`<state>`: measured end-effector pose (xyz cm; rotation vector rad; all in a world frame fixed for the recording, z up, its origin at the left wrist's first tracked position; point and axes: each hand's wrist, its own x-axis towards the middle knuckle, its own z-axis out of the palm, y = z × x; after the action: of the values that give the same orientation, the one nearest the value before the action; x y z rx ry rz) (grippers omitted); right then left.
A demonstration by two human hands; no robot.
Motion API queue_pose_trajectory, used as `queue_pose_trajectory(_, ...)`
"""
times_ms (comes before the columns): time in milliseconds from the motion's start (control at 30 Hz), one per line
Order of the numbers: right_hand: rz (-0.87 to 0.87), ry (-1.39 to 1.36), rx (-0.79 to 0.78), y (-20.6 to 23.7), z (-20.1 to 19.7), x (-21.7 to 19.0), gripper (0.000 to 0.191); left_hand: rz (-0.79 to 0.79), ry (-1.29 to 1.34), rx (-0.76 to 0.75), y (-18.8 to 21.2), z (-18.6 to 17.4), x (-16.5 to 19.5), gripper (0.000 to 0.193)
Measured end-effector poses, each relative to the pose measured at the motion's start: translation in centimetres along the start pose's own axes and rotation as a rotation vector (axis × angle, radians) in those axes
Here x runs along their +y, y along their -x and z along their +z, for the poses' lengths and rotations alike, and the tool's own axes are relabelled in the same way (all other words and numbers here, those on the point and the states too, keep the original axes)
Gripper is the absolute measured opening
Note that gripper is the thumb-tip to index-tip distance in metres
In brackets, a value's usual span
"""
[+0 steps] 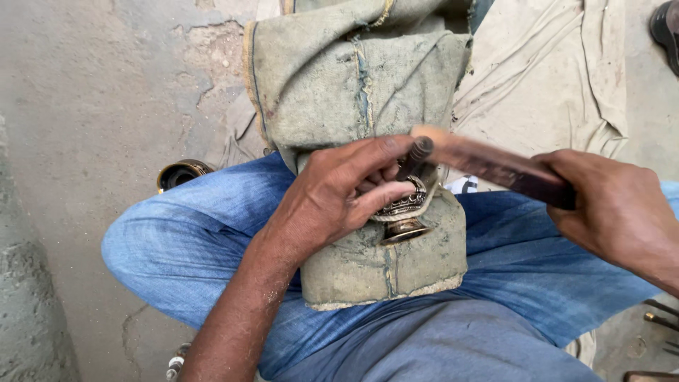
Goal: The person sits cross-legged and uses a hammer and chisel to shape a small brass-colored metal object resting on a cloth pad. The person repeatedly strikes the chisel with the hammer, occasionally repositioning the chisel and rotating the object to work different areas.
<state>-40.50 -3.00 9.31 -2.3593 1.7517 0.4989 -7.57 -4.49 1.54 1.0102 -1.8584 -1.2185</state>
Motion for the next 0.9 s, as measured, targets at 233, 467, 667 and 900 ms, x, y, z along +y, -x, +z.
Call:
queue_pose_trajectory(233,0.244,-0.683,0.133,1.5,2.6,6.6,0.026,0.082,0.034,0.007,-0.3,-0.4,0.3,0.042)
queue_pose_trajectory(467,0.084,-0.374,0.149,-0.4,5.2,11.0,0.020,0.071,-0.004,0.041,0.2,-0.3,0.3,0.035)
queue_pose_trajectory(667,0.040,-0.331,0.172,-0.5,5.8,12.2,0.015,0.061,0.085,0.102,0.6,-0.2,0.3,0.039)
queue_pose_trajectory(900,0.000,-0.398,0.256,-0.3,5.8,12.4,0.006,0.070,0.067,0.077,-0.7,0.3,1.3,0.042)
